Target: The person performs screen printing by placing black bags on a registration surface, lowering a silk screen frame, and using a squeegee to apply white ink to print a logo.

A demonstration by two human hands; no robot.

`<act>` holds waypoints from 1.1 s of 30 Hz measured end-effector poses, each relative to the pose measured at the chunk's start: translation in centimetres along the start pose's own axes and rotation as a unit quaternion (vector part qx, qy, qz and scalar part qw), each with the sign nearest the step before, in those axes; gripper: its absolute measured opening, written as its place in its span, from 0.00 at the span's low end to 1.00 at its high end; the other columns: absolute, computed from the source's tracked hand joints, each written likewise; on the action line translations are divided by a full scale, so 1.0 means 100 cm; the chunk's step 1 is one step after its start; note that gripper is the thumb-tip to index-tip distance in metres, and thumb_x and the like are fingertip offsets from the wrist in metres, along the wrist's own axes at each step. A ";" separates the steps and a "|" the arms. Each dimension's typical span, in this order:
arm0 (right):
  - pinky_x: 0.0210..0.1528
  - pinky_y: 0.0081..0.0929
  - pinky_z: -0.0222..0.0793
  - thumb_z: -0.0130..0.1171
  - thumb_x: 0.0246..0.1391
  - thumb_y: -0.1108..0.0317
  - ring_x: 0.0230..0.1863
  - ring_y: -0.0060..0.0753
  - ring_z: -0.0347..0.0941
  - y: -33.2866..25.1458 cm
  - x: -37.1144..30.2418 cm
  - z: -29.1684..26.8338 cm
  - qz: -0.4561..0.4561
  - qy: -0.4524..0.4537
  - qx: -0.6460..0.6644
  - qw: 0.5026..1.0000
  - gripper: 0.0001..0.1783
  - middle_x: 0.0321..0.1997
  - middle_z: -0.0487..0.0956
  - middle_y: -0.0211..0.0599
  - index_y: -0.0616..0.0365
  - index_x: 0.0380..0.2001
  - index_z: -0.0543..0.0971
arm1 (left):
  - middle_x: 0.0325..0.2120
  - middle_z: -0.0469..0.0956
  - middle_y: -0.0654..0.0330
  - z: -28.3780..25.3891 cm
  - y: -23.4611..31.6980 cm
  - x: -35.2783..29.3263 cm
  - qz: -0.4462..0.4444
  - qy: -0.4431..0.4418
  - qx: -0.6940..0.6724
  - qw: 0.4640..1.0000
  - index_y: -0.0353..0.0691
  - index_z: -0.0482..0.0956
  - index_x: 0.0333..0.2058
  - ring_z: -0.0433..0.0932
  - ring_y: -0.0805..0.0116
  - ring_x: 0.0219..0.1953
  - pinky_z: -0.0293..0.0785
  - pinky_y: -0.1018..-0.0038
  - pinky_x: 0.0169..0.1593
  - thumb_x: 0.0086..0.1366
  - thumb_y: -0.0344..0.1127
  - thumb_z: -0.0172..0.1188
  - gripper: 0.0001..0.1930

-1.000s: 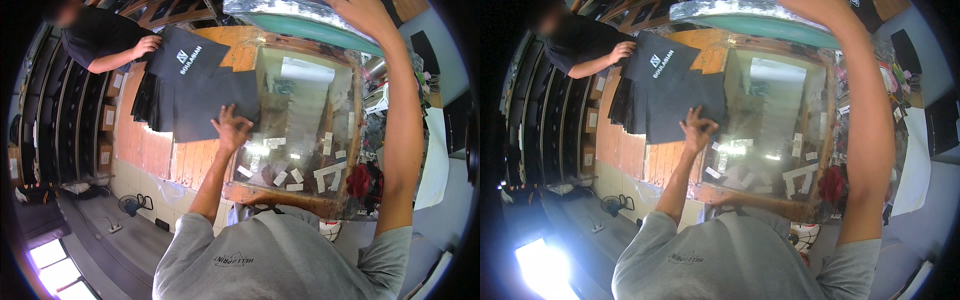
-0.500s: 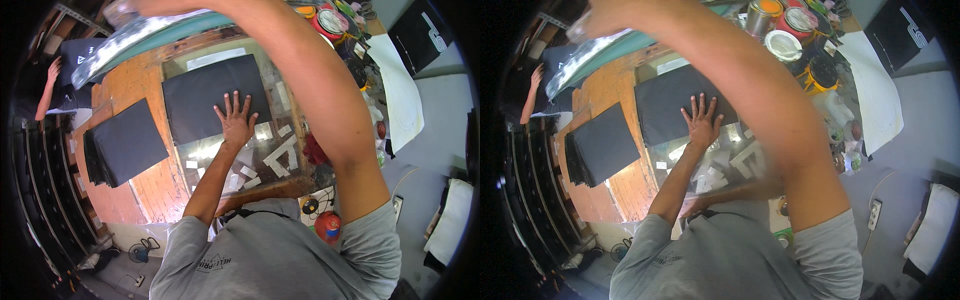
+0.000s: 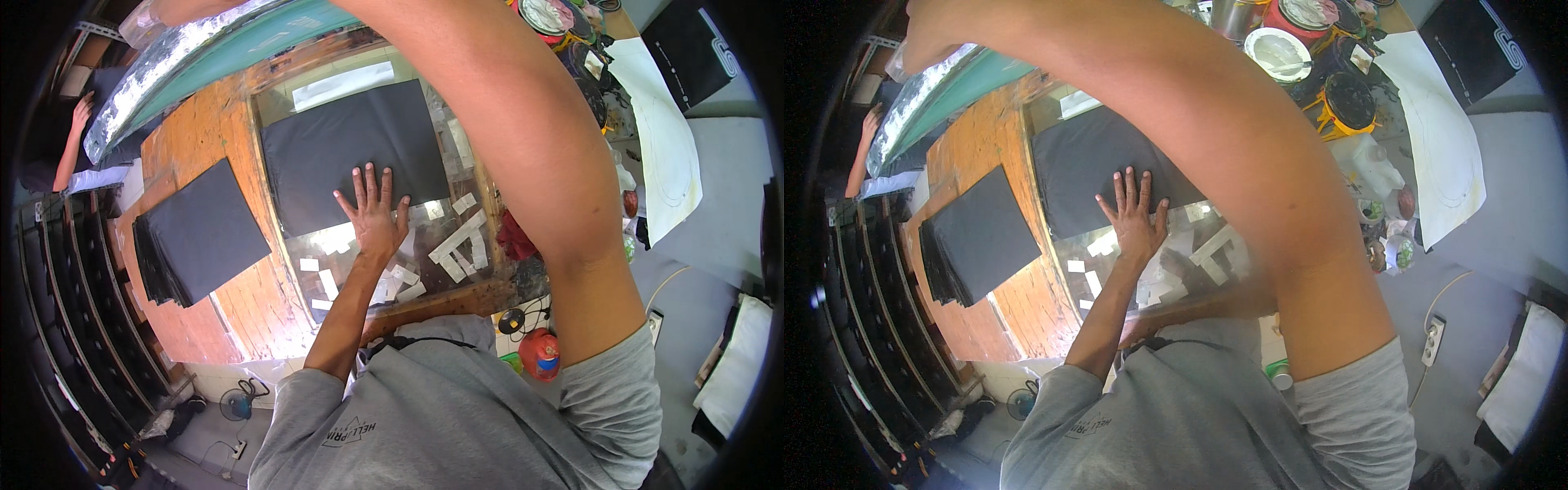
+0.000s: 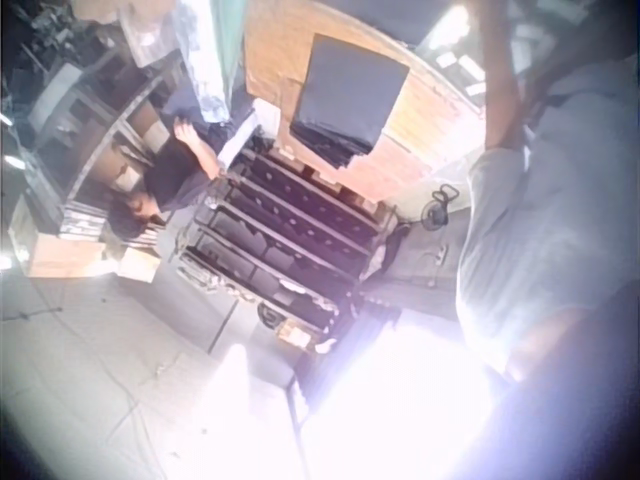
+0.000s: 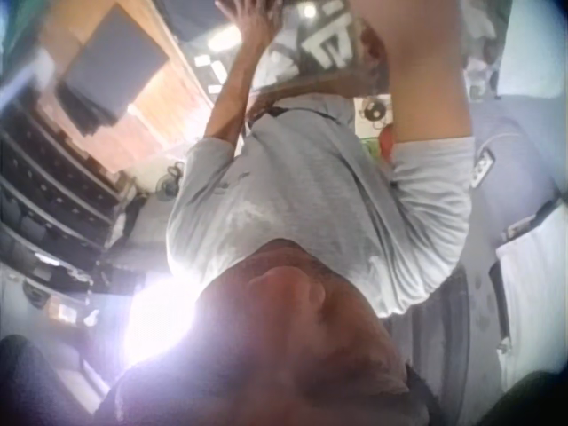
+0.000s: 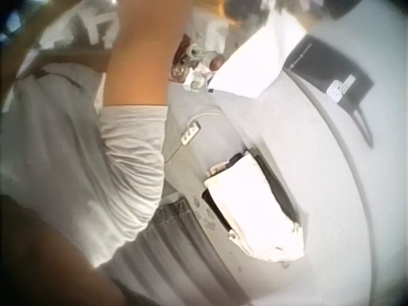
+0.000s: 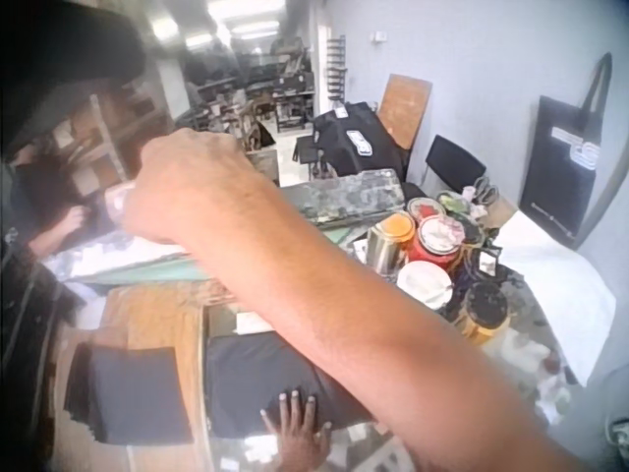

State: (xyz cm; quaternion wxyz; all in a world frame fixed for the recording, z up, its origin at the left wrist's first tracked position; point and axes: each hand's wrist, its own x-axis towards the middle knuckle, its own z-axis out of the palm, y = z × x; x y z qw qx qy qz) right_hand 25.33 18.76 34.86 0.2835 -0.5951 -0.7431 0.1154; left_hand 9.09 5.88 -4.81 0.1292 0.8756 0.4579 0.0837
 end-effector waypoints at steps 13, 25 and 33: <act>0.27 0.25 0.75 0.55 0.66 0.53 0.27 0.27 0.74 0.012 0.017 0.023 -0.071 0.017 -0.055 0.996 0.23 0.26 0.78 0.40 0.66 0.40 0.83 | 0.75 0.50 0.43 0.006 0.000 -0.001 0.017 0.028 0.006 0.999 0.44 0.65 0.71 0.40 0.43 0.79 0.26 0.27 0.71 0.74 0.54 0.50 0.33; 0.45 0.41 0.56 0.67 0.57 0.59 0.41 0.38 0.69 0.023 -0.136 0.174 -0.052 0.119 -0.109 0.986 0.25 0.34 0.72 0.38 0.50 0.58 0.79 | 0.70 0.60 0.43 -0.136 0.015 -0.063 -0.117 0.248 -0.757 0.592 0.30 0.54 0.71 0.60 0.51 0.72 0.56 0.47 0.73 0.73 0.43 0.59 0.36; 0.50 0.41 0.57 0.60 0.46 0.86 0.47 0.40 0.68 0.135 -0.075 0.255 0.053 0.045 -0.173 0.982 0.42 0.41 0.73 0.39 0.44 0.66 0.74 | 0.57 0.64 0.50 -0.079 -0.018 -0.088 -0.444 0.047 -0.827 0.341 0.35 0.62 0.64 0.67 0.52 0.59 0.70 0.48 0.62 0.74 0.49 0.58 0.30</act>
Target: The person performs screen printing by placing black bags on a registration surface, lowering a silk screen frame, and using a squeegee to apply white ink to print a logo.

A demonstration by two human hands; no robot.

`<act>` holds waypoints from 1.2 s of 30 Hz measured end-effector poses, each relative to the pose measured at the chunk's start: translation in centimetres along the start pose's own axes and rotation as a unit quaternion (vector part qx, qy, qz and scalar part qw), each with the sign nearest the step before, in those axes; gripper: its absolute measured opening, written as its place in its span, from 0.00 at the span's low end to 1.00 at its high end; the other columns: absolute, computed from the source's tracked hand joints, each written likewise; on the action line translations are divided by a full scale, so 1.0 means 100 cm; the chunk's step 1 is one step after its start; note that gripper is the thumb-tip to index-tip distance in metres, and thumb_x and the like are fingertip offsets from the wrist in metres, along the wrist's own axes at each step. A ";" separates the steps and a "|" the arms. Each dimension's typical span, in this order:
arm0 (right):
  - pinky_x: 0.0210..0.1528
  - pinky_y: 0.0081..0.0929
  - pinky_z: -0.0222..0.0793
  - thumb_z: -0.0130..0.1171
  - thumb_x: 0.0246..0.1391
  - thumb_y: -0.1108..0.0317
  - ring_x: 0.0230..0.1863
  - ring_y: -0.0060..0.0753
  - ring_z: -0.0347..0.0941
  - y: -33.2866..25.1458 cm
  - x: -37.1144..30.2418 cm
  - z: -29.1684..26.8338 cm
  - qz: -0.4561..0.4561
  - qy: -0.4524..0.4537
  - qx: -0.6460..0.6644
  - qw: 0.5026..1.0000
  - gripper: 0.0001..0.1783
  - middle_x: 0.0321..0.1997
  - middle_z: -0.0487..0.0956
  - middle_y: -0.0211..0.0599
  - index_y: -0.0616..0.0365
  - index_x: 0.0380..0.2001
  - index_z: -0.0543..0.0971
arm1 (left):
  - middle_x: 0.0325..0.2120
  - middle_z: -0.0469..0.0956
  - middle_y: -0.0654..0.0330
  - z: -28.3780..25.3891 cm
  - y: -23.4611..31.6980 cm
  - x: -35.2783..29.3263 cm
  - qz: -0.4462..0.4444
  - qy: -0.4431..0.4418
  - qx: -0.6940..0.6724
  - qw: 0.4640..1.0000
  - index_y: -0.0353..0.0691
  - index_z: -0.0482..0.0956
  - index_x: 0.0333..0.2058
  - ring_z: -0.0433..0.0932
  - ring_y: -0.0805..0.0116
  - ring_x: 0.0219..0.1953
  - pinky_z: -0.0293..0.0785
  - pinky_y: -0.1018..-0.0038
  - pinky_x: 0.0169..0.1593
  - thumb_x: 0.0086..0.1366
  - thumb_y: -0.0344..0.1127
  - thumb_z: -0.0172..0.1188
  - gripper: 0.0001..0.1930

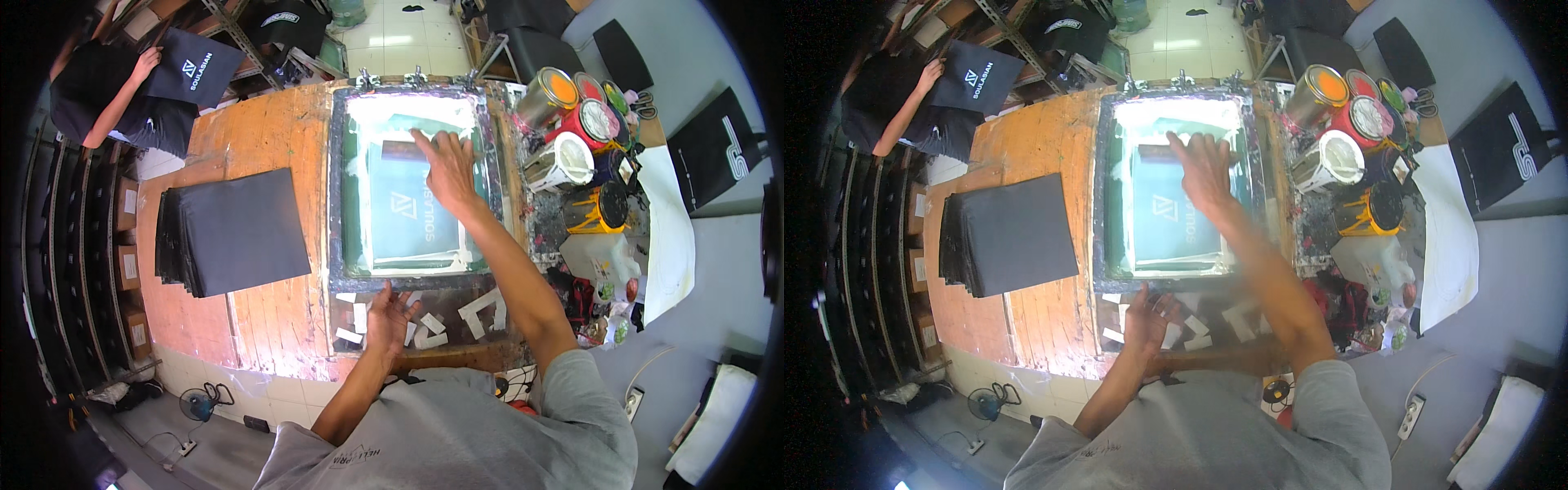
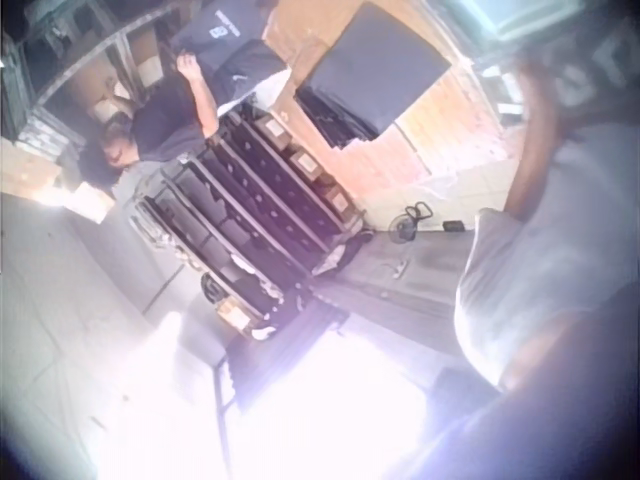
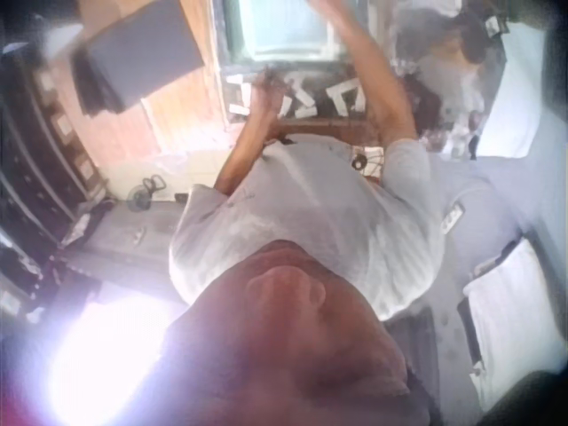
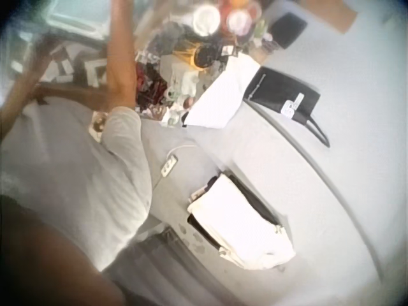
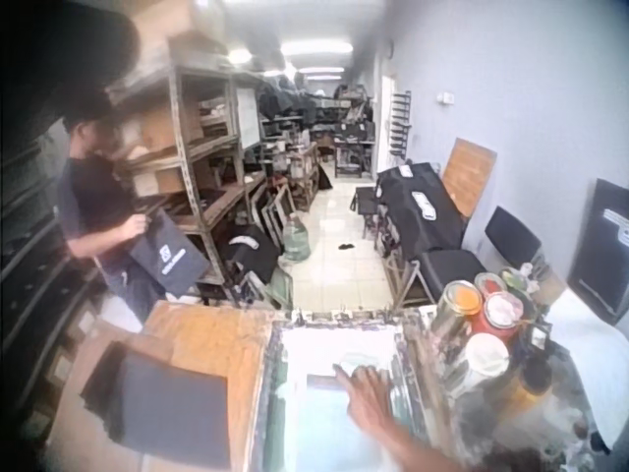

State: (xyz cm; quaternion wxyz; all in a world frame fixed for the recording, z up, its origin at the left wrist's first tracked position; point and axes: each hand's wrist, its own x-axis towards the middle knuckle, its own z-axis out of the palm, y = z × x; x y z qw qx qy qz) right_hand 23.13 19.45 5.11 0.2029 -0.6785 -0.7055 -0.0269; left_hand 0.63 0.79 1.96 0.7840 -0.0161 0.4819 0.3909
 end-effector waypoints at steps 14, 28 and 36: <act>0.49 0.42 0.56 0.56 0.51 0.82 0.47 0.41 0.68 -0.052 -0.073 0.007 -0.054 -0.081 0.015 0.995 0.40 0.39 0.72 0.38 0.41 0.68 0.72 | 0.47 0.69 0.58 -0.004 -0.007 -0.004 0.030 0.016 0.063 0.997 0.39 0.65 0.53 0.70 0.56 0.59 0.71 0.50 0.55 0.72 0.44 0.62 0.21; 0.45 0.49 0.57 0.56 0.54 0.77 0.43 0.40 0.68 -0.074 -0.159 -0.004 -0.038 -0.070 0.012 0.997 0.40 0.36 0.70 0.36 0.46 0.72 0.66 | 0.61 0.60 0.48 -0.014 -0.011 0.017 0.012 0.036 0.033 0.999 0.35 0.55 0.68 0.62 0.53 0.67 0.54 0.40 0.69 0.72 0.44 0.58 0.34; 0.62 0.63 0.53 0.54 0.55 0.82 0.46 0.39 0.68 -0.054 -0.128 0.030 -0.042 0.013 0.033 0.998 0.40 0.37 0.68 0.33 0.41 0.71 0.68 | 0.49 0.70 0.53 -0.009 -0.012 0.017 0.032 0.084 0.033 0.995 0.34 0.71 0.55 0.70 0.53 0.60 0.61 0.40 0.62 0.67 0.44 0.66 0.25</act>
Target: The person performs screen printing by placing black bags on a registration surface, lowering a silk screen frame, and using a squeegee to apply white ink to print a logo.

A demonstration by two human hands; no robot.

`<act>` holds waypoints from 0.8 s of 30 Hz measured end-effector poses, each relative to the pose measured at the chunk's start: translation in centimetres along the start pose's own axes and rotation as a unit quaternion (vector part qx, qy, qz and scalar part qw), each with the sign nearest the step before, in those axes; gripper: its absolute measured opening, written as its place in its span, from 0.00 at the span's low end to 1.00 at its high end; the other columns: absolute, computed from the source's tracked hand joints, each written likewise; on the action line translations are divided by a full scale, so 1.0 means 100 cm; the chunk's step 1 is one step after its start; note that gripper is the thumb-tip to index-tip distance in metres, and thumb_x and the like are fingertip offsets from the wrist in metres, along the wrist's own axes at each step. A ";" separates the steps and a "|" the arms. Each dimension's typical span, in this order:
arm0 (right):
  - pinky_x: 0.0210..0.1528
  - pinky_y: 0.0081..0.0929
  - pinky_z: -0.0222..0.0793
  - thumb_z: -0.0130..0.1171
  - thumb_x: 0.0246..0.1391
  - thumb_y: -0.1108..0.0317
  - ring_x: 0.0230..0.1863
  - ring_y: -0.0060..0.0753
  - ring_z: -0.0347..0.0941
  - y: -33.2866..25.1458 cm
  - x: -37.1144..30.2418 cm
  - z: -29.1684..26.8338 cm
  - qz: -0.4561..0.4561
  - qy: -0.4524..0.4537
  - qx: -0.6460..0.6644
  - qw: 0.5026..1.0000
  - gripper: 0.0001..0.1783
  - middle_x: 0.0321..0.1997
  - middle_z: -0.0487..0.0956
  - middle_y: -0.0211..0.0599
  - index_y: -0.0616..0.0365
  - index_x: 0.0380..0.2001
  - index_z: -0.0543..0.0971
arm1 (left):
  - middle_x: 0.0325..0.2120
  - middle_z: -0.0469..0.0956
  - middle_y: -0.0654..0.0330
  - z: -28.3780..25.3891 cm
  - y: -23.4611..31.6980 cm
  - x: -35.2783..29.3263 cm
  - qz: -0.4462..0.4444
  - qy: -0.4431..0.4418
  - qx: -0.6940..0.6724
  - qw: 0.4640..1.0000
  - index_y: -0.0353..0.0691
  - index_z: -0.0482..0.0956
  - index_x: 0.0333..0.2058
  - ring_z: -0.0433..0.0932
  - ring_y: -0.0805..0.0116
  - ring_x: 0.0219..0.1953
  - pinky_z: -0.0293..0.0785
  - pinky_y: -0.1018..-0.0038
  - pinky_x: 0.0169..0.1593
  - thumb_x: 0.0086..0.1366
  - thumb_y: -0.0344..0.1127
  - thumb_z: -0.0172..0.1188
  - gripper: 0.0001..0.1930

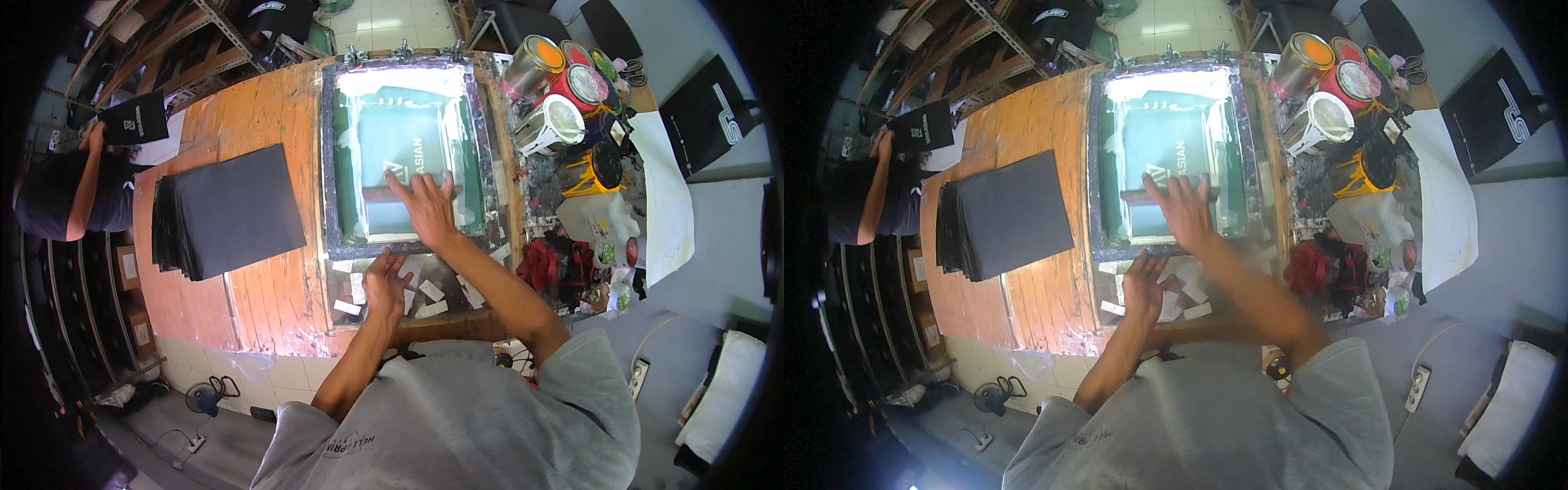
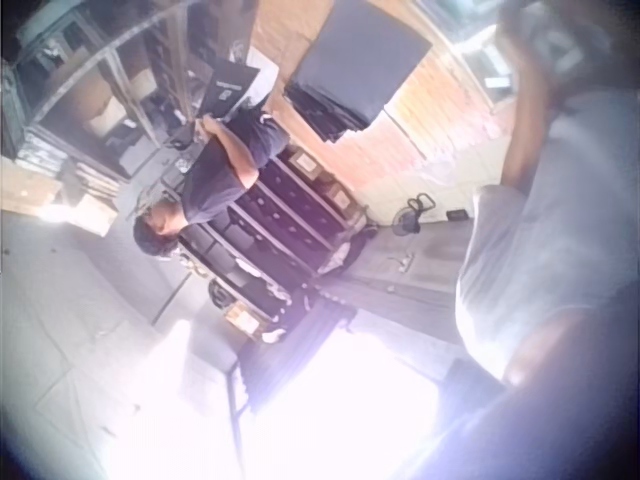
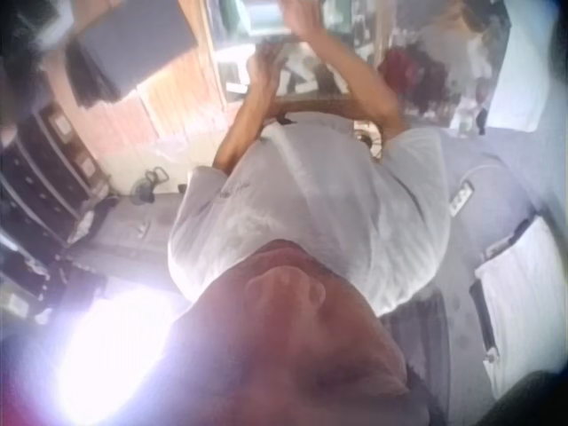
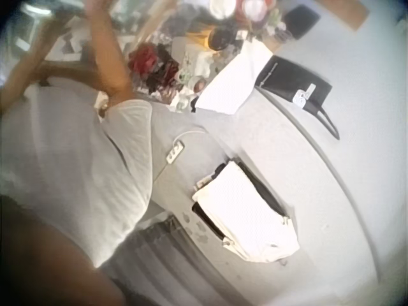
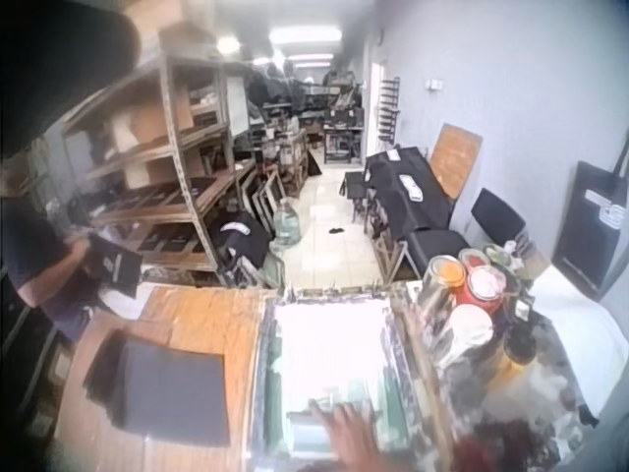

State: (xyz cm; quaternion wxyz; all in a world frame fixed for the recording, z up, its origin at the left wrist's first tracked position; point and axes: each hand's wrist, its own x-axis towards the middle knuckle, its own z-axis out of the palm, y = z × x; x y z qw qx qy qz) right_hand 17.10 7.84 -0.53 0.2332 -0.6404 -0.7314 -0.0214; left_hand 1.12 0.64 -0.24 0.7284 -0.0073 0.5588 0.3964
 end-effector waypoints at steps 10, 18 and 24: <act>0.67 0.67 0.53 0.54 0.56 0.83 0.51 0.42 0.72 0.089 0.162 0.041 0.023 -0.035 -0.053 0.998 0.39 0.43 0.75 0.38 0.40 0.70 0.70 | 0.47 0.68 0.55 0.002 0.005 -0.008 0.002 -0.019 0.022 1.000 0.38 0.68 0.55 0.69 0.55 0.59 0.66 0.46 0.58 0.68 0.46 0.65 0.25; 0.57 0.50 0.60 0.55 0.54 0.84 0.57 0.45 0.72 0.140 0.196 0.034 0.054 -0.002 -0.129 0.990 0.42 0.50 0.77 0.45 0.40 0.72 0.68 | 0.46 0.68 0.55 0.000 0.009 -0.010 -0.015 -0.025 0.008 1.000 0.40 0.68 0.55 0.70 0.54 0.56 0.70 0.45 0.59 0.67 0.44 0.66 0.25; 0.52 0.45 0.58 0.53 0.53 0.83 0.50 0.40 0.71 0.109 0.180 0.037 0.012 -0.054 -0.107 0.993 0.41 0.43 0.76 0.38 0.40 0.70 0.70 | 0.41 0.71 0.60 0.002 0.015 -0.016 0.012 -0.054 0.035 0.998 0.46 0.68 0.49 0.73 0.57 0.52 0.72 0.47 0.57 0.67 0.44 0.68 0.20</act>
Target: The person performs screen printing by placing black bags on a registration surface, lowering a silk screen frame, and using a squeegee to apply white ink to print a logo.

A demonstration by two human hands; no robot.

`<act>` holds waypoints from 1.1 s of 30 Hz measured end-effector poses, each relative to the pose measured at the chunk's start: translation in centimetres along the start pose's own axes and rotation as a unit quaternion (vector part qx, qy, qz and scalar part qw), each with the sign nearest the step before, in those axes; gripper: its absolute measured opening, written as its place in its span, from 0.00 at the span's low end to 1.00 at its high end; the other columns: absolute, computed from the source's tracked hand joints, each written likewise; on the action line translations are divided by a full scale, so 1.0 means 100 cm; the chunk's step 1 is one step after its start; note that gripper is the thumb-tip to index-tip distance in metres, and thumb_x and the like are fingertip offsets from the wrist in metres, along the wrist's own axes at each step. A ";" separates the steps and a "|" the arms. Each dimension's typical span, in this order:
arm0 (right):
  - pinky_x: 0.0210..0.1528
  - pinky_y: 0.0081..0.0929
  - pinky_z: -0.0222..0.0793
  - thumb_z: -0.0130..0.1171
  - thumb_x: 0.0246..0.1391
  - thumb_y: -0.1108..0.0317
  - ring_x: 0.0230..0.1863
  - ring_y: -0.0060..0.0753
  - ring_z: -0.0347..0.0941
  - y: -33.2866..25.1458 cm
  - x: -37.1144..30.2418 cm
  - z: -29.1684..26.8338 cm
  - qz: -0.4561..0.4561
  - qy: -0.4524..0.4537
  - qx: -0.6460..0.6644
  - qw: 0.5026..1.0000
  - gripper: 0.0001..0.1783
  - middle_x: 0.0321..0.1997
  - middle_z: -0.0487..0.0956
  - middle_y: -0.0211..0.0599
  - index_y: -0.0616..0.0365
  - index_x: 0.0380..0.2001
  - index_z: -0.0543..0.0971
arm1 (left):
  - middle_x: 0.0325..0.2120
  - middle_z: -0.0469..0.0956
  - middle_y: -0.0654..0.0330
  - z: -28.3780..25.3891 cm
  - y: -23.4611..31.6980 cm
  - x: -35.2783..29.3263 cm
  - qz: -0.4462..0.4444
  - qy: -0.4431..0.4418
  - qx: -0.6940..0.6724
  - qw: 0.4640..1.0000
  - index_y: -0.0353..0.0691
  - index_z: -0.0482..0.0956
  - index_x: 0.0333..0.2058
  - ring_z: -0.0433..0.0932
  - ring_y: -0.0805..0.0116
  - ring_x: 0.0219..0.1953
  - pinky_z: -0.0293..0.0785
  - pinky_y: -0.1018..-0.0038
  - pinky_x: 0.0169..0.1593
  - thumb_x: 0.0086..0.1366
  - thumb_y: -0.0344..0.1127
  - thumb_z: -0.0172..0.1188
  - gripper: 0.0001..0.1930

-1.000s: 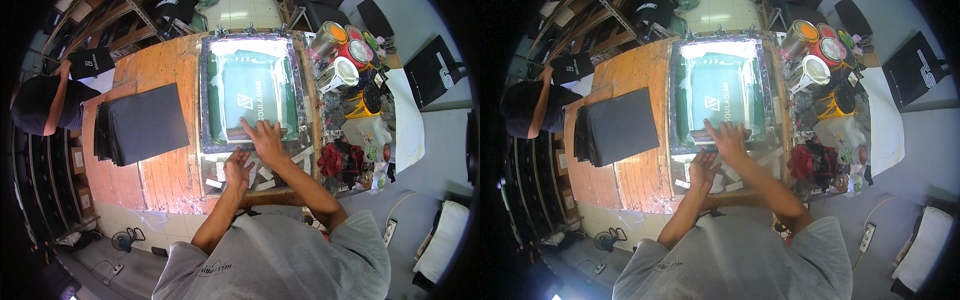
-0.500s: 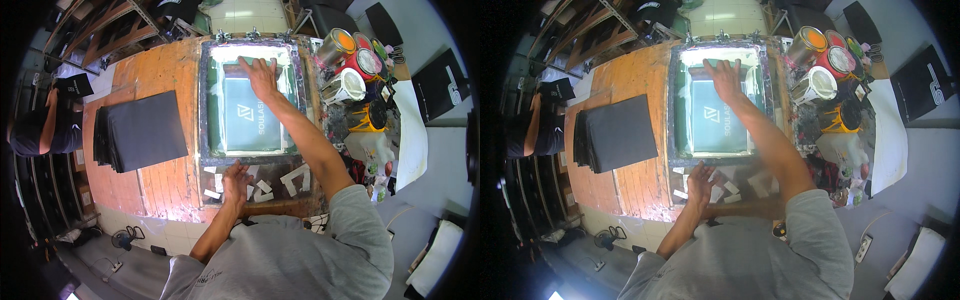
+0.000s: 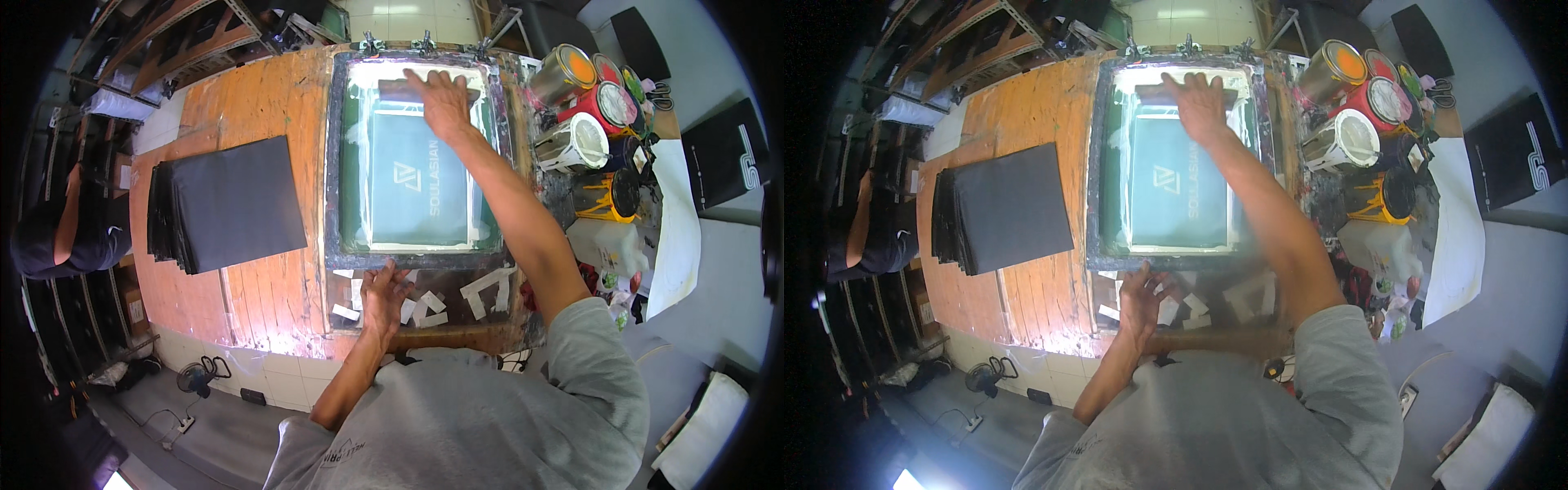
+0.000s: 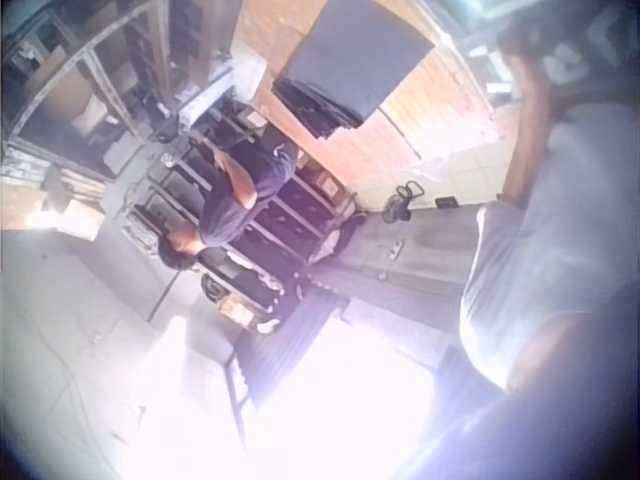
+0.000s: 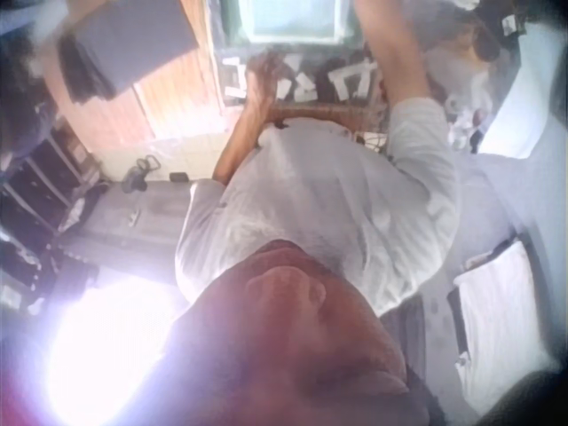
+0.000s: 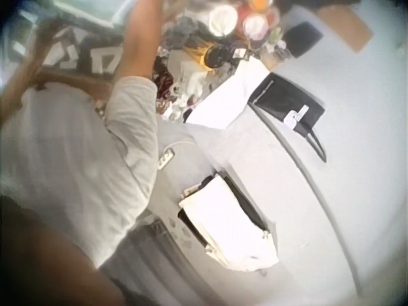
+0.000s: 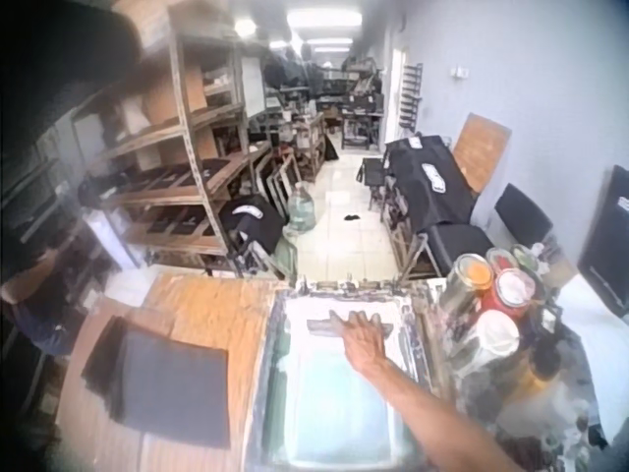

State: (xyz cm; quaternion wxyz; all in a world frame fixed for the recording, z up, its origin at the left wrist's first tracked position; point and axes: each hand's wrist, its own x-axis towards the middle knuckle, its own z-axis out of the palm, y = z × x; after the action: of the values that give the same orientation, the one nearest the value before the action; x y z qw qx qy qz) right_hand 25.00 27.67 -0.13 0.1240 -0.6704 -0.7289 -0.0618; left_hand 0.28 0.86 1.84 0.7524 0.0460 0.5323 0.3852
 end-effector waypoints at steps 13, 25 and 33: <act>0.49 0.45 0.56 0.60 0.57 0.67 0.41 0.38 0.66 -0.125 -0.198 -0.175 -0.030 0.011 0.086 0.996 0.36 0.35 0.69 0.33 0.43 0.70 0.70 | 0.36 0.83 0.56 0.029 0.047 -0.036 0.079 -0.098 -0.040 0.991 0.39 0.73 0.44 0.83 0.59 0.44 0.73 0.54 0.59 0.67 0.35 0.67 0.13; 0.33 0.42 0.61 0.59 0.62 0.38 0.25 0.39 0.72 -0.069 -0.031 -0.277 -0.081 0.148 0.066 0.983 0.28 0.25 0.76 0.39 0.50 0.49 0.84 | 0.33 0.85 0.47 0.065 0.151 0.068 0.377 -0.043 0.215 0.900 0.29 0.78 0.42 0.85 0.57 0.35 0.76 0.65 0.49 0.78 0.46 0.50 0.21; 0.30 0.25 0.70 0.54 0.70 0.51 0.18 0.20 0.59 -0.078 0.026 -0.336 0.021 -0.001 0.119 0.993 0.21 0.15 0.68 0.25 0.54 0.28 0.79 | 0.39 0.80 0.42 0.002 0.103 0.168 0.443 0.249 0.691 0.514 0.30 0.81 0.47 0.80 0.46 0.40 0.76 0.58 0.47 0.65 0.47 0.68 0.24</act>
State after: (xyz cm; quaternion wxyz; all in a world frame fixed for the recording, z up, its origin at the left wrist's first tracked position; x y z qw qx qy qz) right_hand 20.39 20.86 33.50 0.2030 -0.6660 -0.7172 0.0283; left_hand -2.71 18.71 -5.96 0.0520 0.6834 0.7067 0.1756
